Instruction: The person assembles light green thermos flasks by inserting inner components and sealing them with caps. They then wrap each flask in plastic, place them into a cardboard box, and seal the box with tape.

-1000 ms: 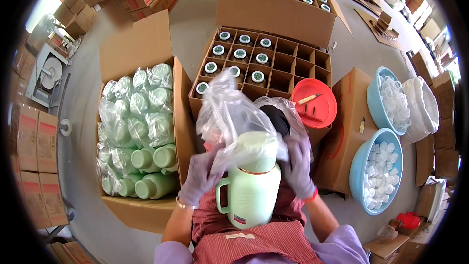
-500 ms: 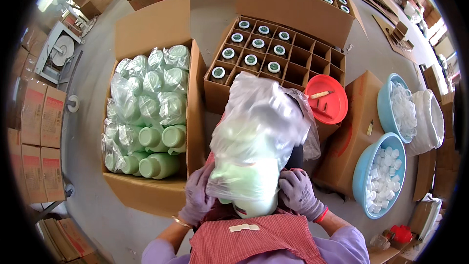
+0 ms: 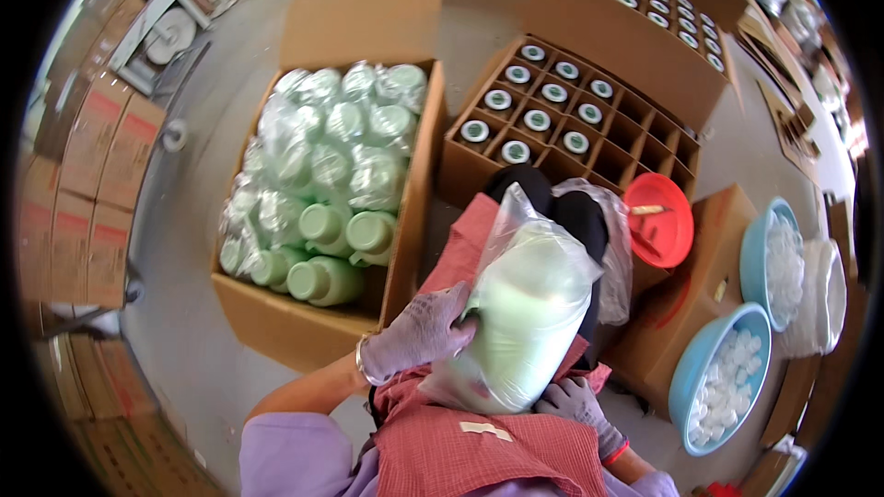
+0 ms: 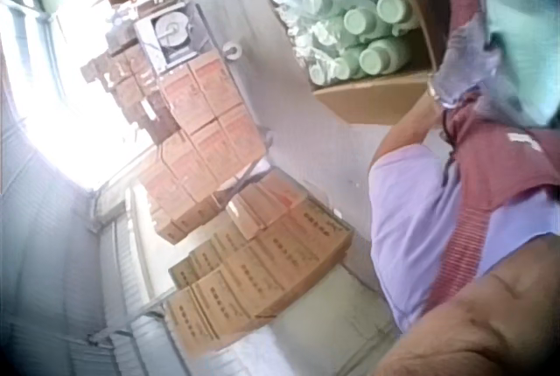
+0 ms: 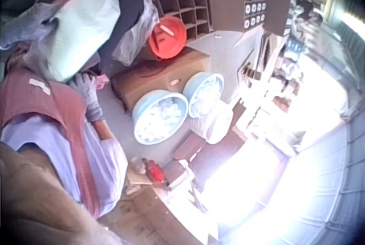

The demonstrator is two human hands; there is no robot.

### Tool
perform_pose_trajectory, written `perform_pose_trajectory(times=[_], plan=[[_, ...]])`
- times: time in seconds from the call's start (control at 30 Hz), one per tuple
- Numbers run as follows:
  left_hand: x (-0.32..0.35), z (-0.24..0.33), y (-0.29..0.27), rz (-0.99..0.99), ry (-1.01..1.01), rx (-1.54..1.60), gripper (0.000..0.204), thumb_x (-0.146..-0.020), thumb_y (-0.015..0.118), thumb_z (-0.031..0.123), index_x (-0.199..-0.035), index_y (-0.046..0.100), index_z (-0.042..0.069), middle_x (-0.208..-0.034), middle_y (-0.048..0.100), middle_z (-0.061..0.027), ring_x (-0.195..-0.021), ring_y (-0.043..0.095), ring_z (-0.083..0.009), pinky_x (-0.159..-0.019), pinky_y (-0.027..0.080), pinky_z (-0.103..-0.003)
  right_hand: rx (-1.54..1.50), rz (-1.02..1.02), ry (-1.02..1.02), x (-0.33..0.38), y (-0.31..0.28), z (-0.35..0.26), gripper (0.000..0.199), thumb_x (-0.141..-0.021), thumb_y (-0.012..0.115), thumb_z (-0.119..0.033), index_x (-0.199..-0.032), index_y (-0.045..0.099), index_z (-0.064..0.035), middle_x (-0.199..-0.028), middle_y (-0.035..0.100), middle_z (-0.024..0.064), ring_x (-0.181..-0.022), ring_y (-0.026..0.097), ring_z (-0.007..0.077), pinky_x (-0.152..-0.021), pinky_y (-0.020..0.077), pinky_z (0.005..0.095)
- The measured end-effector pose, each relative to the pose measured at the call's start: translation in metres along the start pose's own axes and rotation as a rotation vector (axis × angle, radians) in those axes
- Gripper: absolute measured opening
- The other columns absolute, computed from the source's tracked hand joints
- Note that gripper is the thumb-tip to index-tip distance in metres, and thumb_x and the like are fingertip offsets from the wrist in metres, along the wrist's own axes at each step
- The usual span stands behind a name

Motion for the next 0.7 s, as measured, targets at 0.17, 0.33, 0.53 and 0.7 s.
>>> perform_pose_trajectory(times=[0.17, 0.33, 0.53, 0.7], plan=[[0.092, -0.089, 0.012, 0.236, 0.036, 0.696, 0.037, -0.089, 0.067, 0.017, -0.122, 0.058, 0.002, -0.102, 0.068, -0.0098, -0.084, 0.066, -0.0229, -0.074, 0.056, -0.034, -0.344, 0.212, -0.058, -0.037, -0.026, 0.002, 0.018, -0.075, 0.068, -0.020, -0.090, 0.061, -0.0103, -0.095, 0.053, 0.0097, -0.089, 0.057, 0.0305, -0.083, 0.0457, 0.0461], [0.183, -0.135, 0.034, 0.502, -0.589, 1.693, 0.036, -0.085, 0.058, 0.007, -0.121, 0.057, 0.000, -0.107, 0.065, -0.0137, -0.084, 0.068, -0.0238, -0.064, 0.060, -0.035, -0.597, 0.427, -0.408, -0.184, -0.081, -0.026, 0.022, -0.070, 0.071, -0.009, -0.088, 0.060, -0.0030, -0.103, 0.050, 0.0159, -0.107, 0.052, 0.0406, -0.097, 0.0427, 0.0513], [0.206, -0.219, -0.020, 0.761, -0.581, 1.121, 0.036, -0.087, 0.060, 0.006, -0.122, 0.057, -0.003, -0.108, 0.065, -0.0128, -0.094, 0.068, -0.0242, -0.070, 0.060, -0.038, -0.155, 0.030, -0.292, -0.302, 0.032, -0.010, 0.027, -0.081, 0.063, -0.020, -0.106, 0.065, -0.0092, -0.116, 0.054, 0.0145, -0.113, 0.053, 0.0368, -0.099, 0.0421, 0.0486], [0.184, -0.275, 0.004, 0.524, -0.590, 0.451, 0.031, -0.084, 0.068, 0.012, -0.112, 0.063, 0.000, -0.101, 0.072, -0.0139, -0.086, 0.071, -0.0211, -0.075, 0.054, -0.035, -0.421, 0.063, -0.123, -0.317, 0.010, -0.002, 0.068, -0.080, 0.072, -0.026, -0.141, 0.045, -0.0128, -0.136, 0.047, 0.0206, -0.120, 0.049, 0.0429, -0.103, 0.0402, 0.0502]])
Point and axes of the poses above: each hand's wrist, its own x-axis away from the middle knuckle, its own y-axis out of the palm, z = x × y, the point moved 6 cm from there along -x, towards the middle knuckle
